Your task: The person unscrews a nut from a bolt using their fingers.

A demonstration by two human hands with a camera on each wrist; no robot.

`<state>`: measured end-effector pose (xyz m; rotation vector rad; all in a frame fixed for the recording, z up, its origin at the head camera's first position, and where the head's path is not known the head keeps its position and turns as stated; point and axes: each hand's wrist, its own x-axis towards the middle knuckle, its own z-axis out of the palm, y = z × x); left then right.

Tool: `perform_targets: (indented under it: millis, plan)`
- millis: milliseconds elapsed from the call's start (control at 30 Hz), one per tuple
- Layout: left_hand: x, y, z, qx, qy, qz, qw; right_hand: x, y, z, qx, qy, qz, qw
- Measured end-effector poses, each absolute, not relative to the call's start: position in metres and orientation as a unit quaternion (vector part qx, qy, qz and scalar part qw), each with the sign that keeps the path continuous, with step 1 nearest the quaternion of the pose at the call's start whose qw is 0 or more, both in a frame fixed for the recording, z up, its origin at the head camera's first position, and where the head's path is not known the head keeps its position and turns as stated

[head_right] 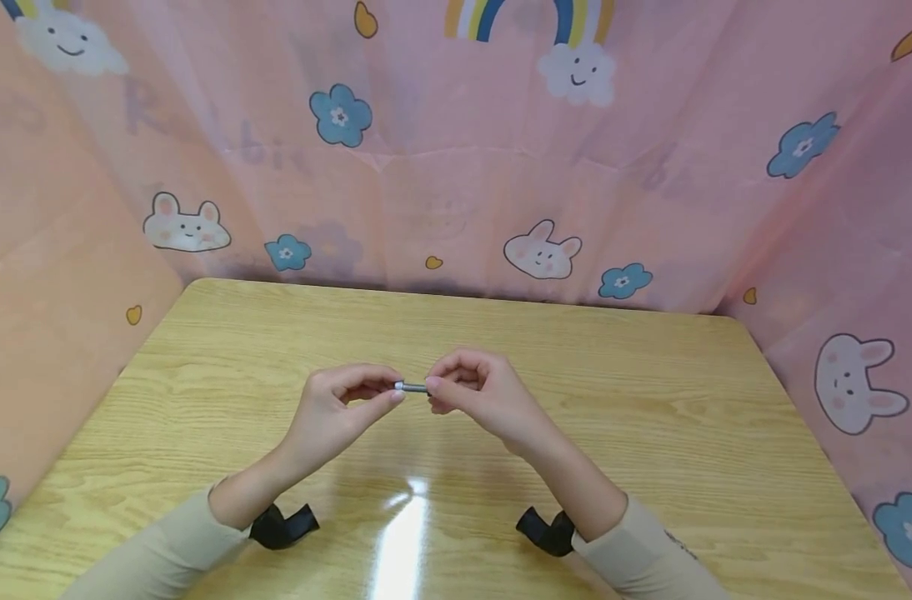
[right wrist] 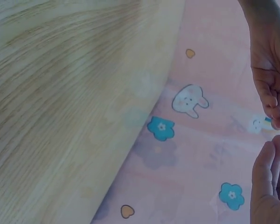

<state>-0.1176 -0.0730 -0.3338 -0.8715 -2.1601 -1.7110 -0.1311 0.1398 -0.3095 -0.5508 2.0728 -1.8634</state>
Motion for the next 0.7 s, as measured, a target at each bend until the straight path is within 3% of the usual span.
perform_targets:
  millis: [700]
  plan:
    - [-0.1168, -0.0713, -0.3365, -0.307, -0.734, -0.594, 0.114, -0.1302, 0.1457, -0.309, -0.212, 0.723, -0.635, 0.172]
